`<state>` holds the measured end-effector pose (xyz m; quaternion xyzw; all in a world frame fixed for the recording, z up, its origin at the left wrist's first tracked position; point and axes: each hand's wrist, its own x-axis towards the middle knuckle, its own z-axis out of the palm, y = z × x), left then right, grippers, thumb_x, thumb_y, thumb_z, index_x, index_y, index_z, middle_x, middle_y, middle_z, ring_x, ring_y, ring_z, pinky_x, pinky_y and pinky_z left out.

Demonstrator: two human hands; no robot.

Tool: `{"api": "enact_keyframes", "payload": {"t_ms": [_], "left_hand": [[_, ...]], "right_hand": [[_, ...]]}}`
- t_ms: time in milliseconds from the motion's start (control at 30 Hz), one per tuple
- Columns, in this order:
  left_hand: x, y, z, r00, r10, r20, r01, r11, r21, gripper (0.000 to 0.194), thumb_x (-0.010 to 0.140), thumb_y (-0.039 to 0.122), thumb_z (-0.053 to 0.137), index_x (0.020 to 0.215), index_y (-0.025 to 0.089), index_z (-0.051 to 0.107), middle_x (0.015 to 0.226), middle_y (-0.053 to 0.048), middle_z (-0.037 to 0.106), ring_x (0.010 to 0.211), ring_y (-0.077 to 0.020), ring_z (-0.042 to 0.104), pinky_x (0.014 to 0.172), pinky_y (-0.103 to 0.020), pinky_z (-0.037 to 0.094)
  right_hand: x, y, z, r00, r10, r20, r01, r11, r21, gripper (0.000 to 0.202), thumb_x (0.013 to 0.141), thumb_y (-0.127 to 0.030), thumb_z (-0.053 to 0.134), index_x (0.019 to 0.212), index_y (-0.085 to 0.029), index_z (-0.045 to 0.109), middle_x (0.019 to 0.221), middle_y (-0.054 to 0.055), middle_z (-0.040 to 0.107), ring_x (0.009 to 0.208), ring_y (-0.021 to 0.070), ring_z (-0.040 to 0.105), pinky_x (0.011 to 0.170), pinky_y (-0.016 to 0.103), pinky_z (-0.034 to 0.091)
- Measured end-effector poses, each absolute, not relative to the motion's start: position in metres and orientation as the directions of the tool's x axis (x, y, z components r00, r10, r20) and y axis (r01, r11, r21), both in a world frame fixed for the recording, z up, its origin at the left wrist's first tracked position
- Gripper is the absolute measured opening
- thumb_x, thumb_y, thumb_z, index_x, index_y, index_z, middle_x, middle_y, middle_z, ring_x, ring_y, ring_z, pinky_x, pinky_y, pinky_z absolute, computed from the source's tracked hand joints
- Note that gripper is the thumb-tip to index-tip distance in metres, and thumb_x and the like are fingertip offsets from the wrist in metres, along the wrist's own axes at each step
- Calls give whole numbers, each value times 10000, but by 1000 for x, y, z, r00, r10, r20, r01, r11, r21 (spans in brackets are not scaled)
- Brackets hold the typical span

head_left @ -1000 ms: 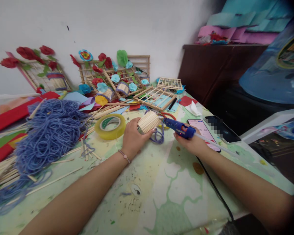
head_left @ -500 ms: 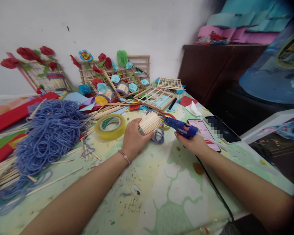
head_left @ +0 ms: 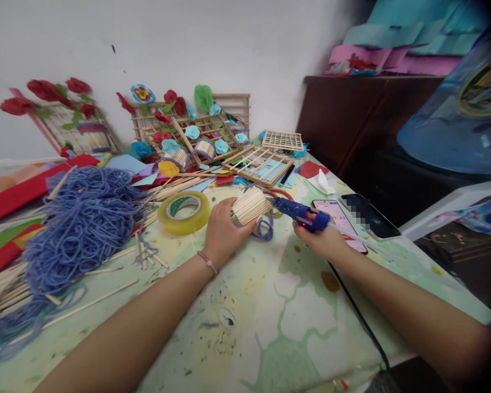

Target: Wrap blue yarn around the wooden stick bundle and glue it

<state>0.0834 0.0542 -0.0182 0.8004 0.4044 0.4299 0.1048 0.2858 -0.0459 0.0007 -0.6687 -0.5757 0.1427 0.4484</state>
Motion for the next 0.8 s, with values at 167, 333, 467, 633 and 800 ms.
{"api": "enact_keyframes", "payload": {"t_ms": [167, 333, 467, 633, 800], "left_hand": [[83, 55, -19, 297, 736, 608, 556, -651, 516, 559, 693, 490, 690, 1118, 175, 510, 1097, -116, 598, 1027, -264, 548, 926, -419, 435], [83, 55, -19, 294, 740, 606, 561, -646, 517, 563, 695, 491, 688, 1121, 169, 508, 1100, -120, 596, 1031, -264, 544, 929, -419, 431], [83, 56, -20, 287, 745, 602, 562, -640, 524, 574, 694, 501, 686, 1128, 170, 506, 1101, -115, 594, 1033, -261, 544, 928, -412, 431], [83, 57, -21, 279, 751, 599, 571, -631, 525, 581, 692, 497, 690, 1131, 162, 509, 1095, -119, 595, 1023, -264, 547, 918, -418, 435], [82, 59, -21, 274, 756, 594, 571, -625, 533, 581, 690, 480, 699, 1135, 157, 510, 1095, -114, 597, 1019, -256, 548, 919, -406, 435]], "right_hand": [[287, -45, -2, 311, 889, 337, 684, 37, -729, 101, 654, -234, 544, 630, -203, 452, 534, -36, 469, 480, 109, 425, 467, 251, 343], [287, -46, -1, 316, 895, 315, 664, 29, -747, 93, 641, -225, 554, 634, -206, 463, 530, -39, 465, 477, 111, 431, 474, 254, 352], [285, -47, 2, 280, 909, 310, 638, 65, -767, 63, 664, -225, 563, 705, -201, 521, 575, -29, 510, 492, 117, 466, 479, 249, 374], [283, -47, 6, 193, 915, 354, 621, 165, -767, 112, 687, -220, 581, 794, -191, 565, 695, 2, 582, 574, 135, 537, 554, 260, 437], [282, -47, 7, 190, 903, 385, 615, 196, -764, 118, 721, -256, 592, 809, -183, 562, 720, 12, 577, 611, 140, 548, 582, 262, 443]]}}
